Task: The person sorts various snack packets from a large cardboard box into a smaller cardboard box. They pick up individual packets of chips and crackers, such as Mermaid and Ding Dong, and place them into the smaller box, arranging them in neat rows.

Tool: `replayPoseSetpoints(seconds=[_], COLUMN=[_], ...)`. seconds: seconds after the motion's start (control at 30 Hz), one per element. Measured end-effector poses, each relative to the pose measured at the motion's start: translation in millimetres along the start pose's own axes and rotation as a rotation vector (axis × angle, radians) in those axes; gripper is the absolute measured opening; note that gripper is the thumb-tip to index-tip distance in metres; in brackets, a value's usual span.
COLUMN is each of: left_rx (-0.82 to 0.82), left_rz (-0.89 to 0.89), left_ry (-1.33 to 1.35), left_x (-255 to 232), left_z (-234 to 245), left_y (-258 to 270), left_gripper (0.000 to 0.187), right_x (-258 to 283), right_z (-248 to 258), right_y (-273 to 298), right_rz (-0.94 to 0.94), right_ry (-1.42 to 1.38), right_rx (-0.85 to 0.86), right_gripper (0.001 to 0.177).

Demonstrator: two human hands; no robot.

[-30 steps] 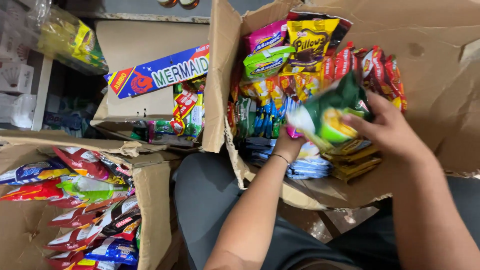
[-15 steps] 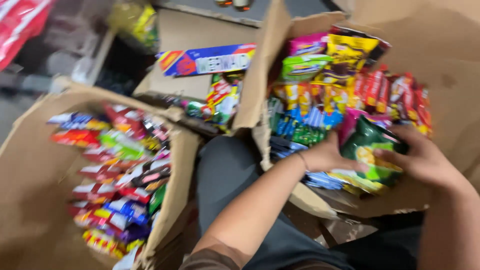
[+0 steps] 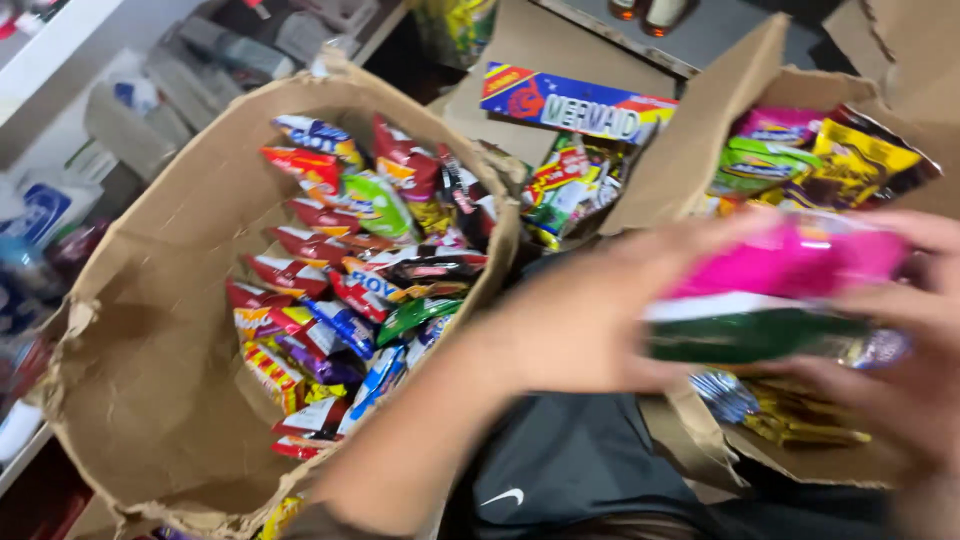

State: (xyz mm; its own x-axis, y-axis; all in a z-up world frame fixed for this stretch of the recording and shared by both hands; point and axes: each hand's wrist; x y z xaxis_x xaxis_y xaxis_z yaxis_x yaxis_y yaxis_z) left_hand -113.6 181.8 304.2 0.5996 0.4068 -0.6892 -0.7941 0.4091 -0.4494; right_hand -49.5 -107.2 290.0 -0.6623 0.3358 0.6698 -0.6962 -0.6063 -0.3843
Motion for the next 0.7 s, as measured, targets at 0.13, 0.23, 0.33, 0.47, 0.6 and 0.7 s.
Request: replayPoseSetpoints(seconds=[0.13, 0.23, 0.33, 0.47, 0.6, 0.7], left_rx=[-0.039, -0.057, -0.079, 0.141, 0.224, 0.162], left_rz=[0.188, 0.439, 0.684, 1.047, 1.064, 0.959], left_ry=[-0.266, -0.354, -0.301, -0.353, -0.162, -0.056], left_x=[-12, -5, 36, 95, 170, 216], left_z=[107, 153, 166, 131, 66, 31], left_y=[67, 117, 188, 245, 268, 266], left_gripper=[0.092, 0.103, 0.101, 0.082, 0.068, 0.064], right_x=[56, 94, 116, 105, 87, 80], right_z=[-108, -180, -240, -296, -318, -313], right_y=[-72, -112, -125, -111, -101, -108], right_rz=[0.253, 0.231, 0.194, 0.212, -0.048, -0.178], right_ry=[-0.178, -0.227, -0.231, -0.138, 0.113, 0.333], right_rx=[-0.091, 0.020, 0.146, 0.328, 0.715, 0.848], right_gripper=[0.053, 0.046, 0.037, 0.031, 0.036, 0.041])
Point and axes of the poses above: each hand's wrist, its own y-axis away from the middle knuckle, its own z-axis out of the back of the hand, x = y × z, and after that the axes turned 13 degrees about -y, right-handed
